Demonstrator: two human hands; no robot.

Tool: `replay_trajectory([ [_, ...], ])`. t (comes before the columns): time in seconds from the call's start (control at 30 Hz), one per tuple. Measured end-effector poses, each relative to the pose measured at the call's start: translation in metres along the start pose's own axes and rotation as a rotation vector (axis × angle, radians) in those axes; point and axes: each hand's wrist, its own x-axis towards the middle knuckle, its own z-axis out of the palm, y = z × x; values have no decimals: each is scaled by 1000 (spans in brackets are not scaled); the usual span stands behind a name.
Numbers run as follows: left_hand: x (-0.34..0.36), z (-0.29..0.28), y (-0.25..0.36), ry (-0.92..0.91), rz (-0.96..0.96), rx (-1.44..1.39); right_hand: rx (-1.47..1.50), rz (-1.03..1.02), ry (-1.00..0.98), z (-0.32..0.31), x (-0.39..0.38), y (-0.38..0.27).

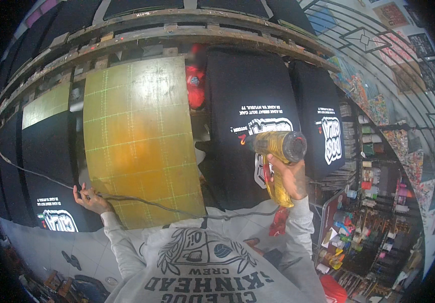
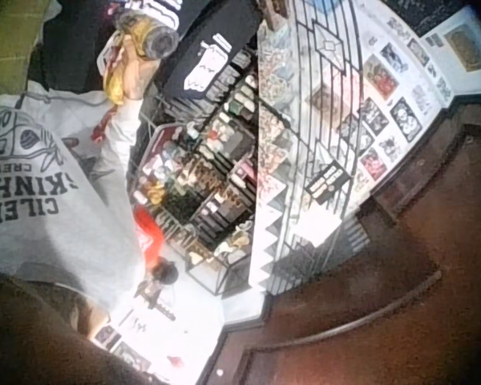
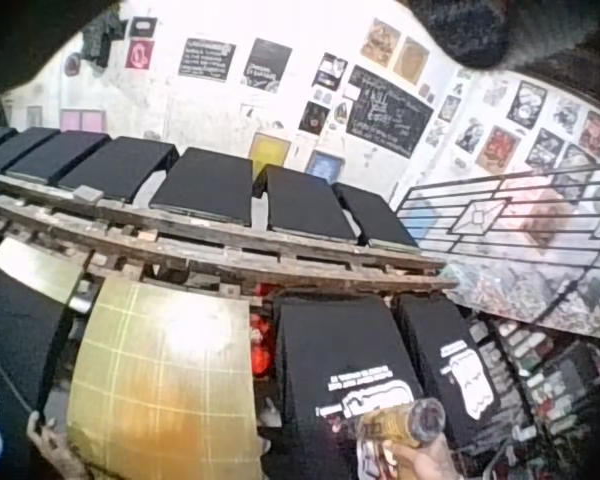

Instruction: The person uses a heat gun to dry ink on t-shirts aligned on a printing rail, then places a new black garment onto a board and smooths the fabric by hand.

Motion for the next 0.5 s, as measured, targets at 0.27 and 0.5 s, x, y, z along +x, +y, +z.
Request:
replay_trajectory([
  [0.27,1,1,-4,26,-17,-48,25,20,-30,0,-3,-5],
  [0.5,-1,2,0,21,-32,-26,19,36,-58,0,-2,-10],
])
